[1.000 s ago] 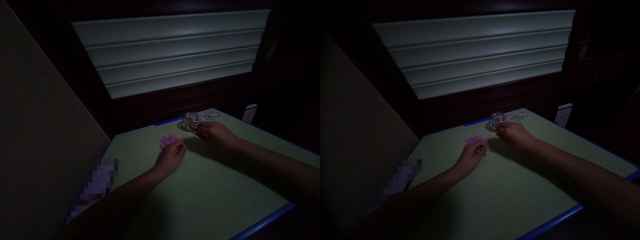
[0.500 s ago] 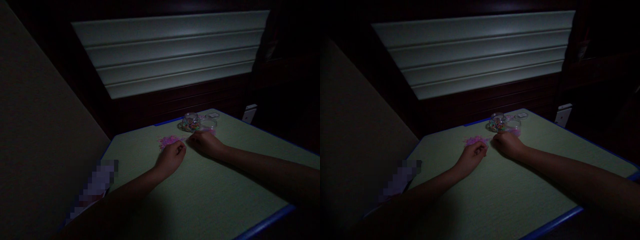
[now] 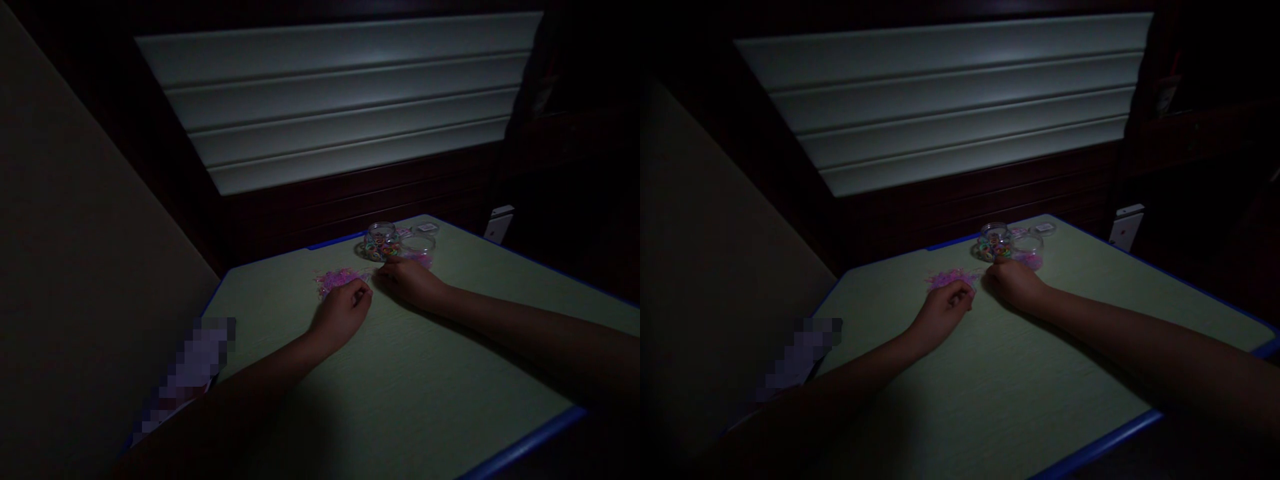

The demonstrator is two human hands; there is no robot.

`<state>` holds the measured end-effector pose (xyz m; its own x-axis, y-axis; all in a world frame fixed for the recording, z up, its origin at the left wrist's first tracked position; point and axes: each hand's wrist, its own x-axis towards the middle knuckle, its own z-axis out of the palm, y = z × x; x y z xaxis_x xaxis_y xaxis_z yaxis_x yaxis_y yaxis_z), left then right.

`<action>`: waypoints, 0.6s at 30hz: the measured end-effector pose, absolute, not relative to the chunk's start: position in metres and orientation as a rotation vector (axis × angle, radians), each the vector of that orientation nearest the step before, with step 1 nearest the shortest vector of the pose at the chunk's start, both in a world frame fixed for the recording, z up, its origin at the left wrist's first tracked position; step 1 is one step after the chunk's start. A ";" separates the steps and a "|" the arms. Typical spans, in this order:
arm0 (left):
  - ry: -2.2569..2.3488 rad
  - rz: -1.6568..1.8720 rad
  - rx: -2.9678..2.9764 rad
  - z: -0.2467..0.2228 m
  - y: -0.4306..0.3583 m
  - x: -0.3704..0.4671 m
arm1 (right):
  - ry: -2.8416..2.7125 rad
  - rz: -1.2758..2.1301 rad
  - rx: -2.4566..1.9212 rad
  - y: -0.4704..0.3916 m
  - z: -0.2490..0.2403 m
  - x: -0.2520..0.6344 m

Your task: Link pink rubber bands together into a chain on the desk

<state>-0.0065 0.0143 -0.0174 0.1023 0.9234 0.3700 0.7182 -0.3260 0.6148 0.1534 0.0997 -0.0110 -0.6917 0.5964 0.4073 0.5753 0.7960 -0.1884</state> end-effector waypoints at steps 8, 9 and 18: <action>1.620 1.054 2.106 -0.018 0.014 -0.006 | -2.561 -0.013 -0.907 0.102 -0.010 0.151; 1.620 1.054 2.107 -0.018 0.014 -0.006 | -2.560 -0.034 -0.919 0.102 -0.010 0.151; 1.615 1.068 2.109 -0.018 0.014 -0.007 | -2.570 -0.105 -0.965 0.102 -0.011 0.151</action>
